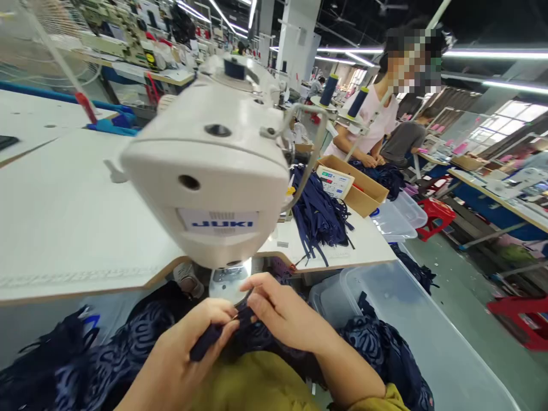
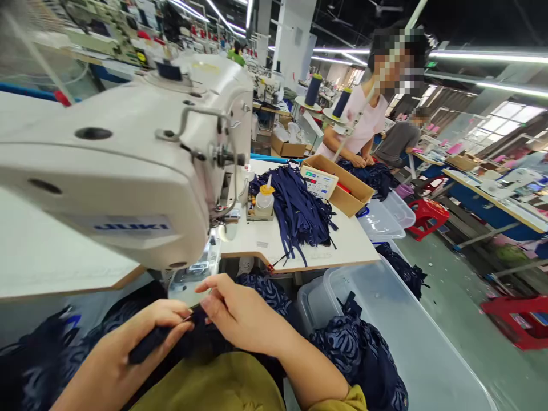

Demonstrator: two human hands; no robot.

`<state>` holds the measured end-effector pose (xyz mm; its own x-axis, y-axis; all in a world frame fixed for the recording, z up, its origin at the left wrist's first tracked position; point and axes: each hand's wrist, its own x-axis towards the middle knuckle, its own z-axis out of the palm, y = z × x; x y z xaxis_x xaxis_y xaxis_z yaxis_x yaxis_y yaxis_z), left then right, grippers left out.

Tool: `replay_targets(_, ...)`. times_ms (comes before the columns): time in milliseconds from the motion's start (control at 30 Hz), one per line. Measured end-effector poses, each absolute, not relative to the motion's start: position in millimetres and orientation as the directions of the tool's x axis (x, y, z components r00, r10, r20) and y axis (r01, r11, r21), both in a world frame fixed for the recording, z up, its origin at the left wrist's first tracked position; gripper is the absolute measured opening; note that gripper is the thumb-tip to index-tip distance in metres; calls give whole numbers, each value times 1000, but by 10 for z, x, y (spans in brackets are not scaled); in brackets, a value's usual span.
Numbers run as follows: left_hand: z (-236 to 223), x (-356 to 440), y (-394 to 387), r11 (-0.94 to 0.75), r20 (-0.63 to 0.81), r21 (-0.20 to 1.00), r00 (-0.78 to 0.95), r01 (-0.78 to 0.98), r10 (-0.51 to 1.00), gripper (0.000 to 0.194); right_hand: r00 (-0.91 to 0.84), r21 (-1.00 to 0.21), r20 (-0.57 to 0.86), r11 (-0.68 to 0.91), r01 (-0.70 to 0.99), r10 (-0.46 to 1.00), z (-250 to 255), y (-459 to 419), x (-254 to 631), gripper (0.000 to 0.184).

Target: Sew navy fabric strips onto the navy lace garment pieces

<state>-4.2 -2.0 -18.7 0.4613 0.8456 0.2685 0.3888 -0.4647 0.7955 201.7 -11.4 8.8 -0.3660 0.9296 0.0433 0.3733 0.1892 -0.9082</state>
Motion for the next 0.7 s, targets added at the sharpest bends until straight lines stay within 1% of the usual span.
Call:
replay_targets(67, -121, -37, 2, -295, 130, 895, 436, 335, 891, 17, -365, -867, 106, 265, 421, 925, 130, -91, 2028, 26)
replay_targets(167, -73, -45, 27, -105, -22, 958, 432, 268, 902, 20, -352, -802, 202, 361, 476, 914, 123, -59, 2016, 13)
replay_targets(200, -71, -48, 29, -60, -56, 964, 415, 260, 908, 21, -334, -773, 249, 394, 497, 909, 101, -59, 2007, 10)
replay_targets(267, -85, -47, 21, -4, -88, 967, 348, 256, 933, 22, -237, -713, 372, 440, 546, 898, 29, -87, 1989, 7)
replay_targets(333, -115, -37, 7, 7, -78, 968, 278, 250, 957, 23, -129, -706, 460, 450, 547, 878, -71, -145, 1970, 10)
replay_targets(367, -133, -29, -1, -1, -64, 969, 256, 246, 965, 23, -106, -729, 460, 443, 522, 882, -127, -179, 1956, 15)
replay_targets(433, -174, -8, -18, -19, -38, 971, 235, 237, 971, 23, -131, -804, 389, 406, 435, 912, -239, -241, 1911, 23)
replay_targets(467, -193, 4, -27, -27, -30, 971, 231, 239, 973, 23, -141, -844, 347, 374, 385, 927, -292, -263, 1879, 24)
replay_targets(567, -227, 38, -58, -78, 21, 965, 222, 252, 975, 20, -48, -947, 250, 255, 196, 967, -413, -291, 1754, 29)
replay_targets(633, -225, 56, -82, -131, 69, 959, 242, 250, 968, 17, 27, -978, 205, 204, 37, 978, -456, -286, 1676, 28)
replay_targets(700, -216, 66, -106, -180, 113, 953, 265, 243, 958, 13, 79, -975, 205, 210, -66, 976, -471, -277, 1622, 21)
